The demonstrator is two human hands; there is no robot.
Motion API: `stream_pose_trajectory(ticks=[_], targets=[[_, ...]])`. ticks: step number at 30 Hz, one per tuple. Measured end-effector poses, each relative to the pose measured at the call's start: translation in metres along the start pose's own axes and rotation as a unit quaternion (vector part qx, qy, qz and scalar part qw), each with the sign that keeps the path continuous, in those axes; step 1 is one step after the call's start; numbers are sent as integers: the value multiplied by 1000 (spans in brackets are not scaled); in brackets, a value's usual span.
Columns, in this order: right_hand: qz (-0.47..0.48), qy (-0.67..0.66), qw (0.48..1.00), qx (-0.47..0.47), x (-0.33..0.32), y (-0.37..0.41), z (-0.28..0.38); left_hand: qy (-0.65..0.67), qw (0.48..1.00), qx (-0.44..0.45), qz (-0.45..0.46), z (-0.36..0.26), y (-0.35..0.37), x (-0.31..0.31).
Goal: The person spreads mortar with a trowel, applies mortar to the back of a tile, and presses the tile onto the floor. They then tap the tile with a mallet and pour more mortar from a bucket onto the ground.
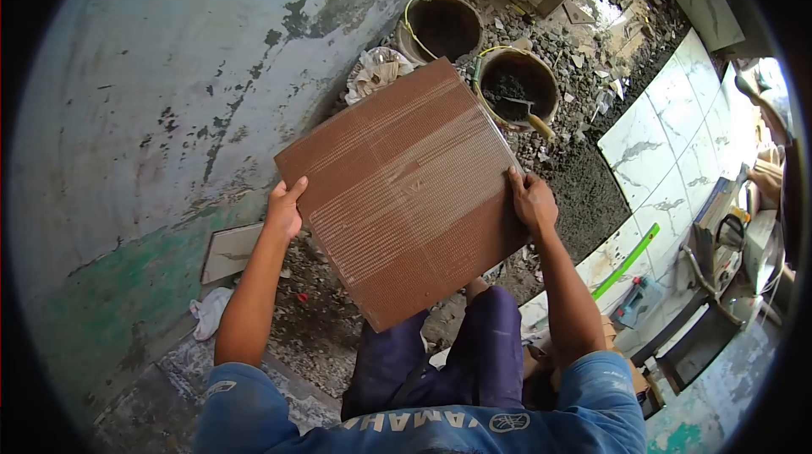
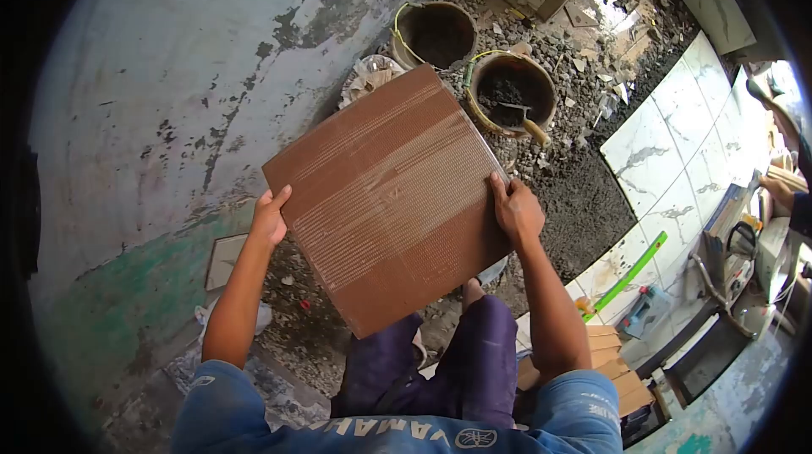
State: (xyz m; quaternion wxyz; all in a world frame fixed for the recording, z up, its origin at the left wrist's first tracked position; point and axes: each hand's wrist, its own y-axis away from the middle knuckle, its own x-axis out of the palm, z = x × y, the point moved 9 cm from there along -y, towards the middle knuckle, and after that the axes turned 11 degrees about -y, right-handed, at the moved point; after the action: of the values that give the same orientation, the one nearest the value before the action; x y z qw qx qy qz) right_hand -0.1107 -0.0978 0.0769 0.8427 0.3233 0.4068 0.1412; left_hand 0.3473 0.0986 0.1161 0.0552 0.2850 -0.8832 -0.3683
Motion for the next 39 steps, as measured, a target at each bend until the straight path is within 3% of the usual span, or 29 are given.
stream_pose_trajectory(ticks=[3,5,6,8,9,10,12,13,15,16,17,19,21,23,25,27,29,31,35,37,39], targets=[[-57,87,994,18,-12,-26,25,65,995,-53,45,42,-24,7],[-52,134,989,-41,-26,-57,64,224,945,-122,203,50,-3,26],[-48,171,981,-79,-32,-65,95,244,907,-155,307,75,4,13],[-34,235,958,-161,-30,-74,157,309,878,-193,309,74,18,-1],[-34,246,956,-159,-28,-80,184,337,865,-192,318,72,11,-8],[11,285,941,-180,-12,-85,213,344,861,-192,323,69,-6,-10],[85,335,913,-217,29,-96,254,184,901,-147,365,70,-30,-12],[108,345,902,-237,52,-106,274,191,898,-149,367,77,-47,-8],[152,383,879,-239,103,-132,297,33,947,-248,201,138,-87,-16],[169,392,870,-247,129,-147,305,43,973,-198,109,142,-103,-17],[183,401,860,-257,155,-164,313,44,973,-199,108,160,-115,-17],[218,423,842,-255,205,-193,325,56,972,-226,-14,207,-131,-33],[240,419,829,-282,249,-211,339,84,967,-238,32,219,-140,-19],[258,403,804,-352,295,-232,346,144,967,-208,-23,240,-151,-20],[278,410,789,-363,335,-252,348,159,961,-223,-41,252,-161,-12],[297,414,768,-388,365,-277,352,205,962,-167,-67,263,-182,-8],[242,381,766,-458,387,-292,366,211,953,-194,-100,277,-197,1],[219,368,759,-491,395,-302,373,228,943,-177,-164,295,-213,8],[269,404,757,-437,413,-343,350,237,937,-191,-171,304,-242,31],[156,312,730,-588,402,-342,358,229,946,-163,-159,309,-258,34],[135,319,708,-616,378,-313,354,235,952,-144,-134,299,-273,38]])
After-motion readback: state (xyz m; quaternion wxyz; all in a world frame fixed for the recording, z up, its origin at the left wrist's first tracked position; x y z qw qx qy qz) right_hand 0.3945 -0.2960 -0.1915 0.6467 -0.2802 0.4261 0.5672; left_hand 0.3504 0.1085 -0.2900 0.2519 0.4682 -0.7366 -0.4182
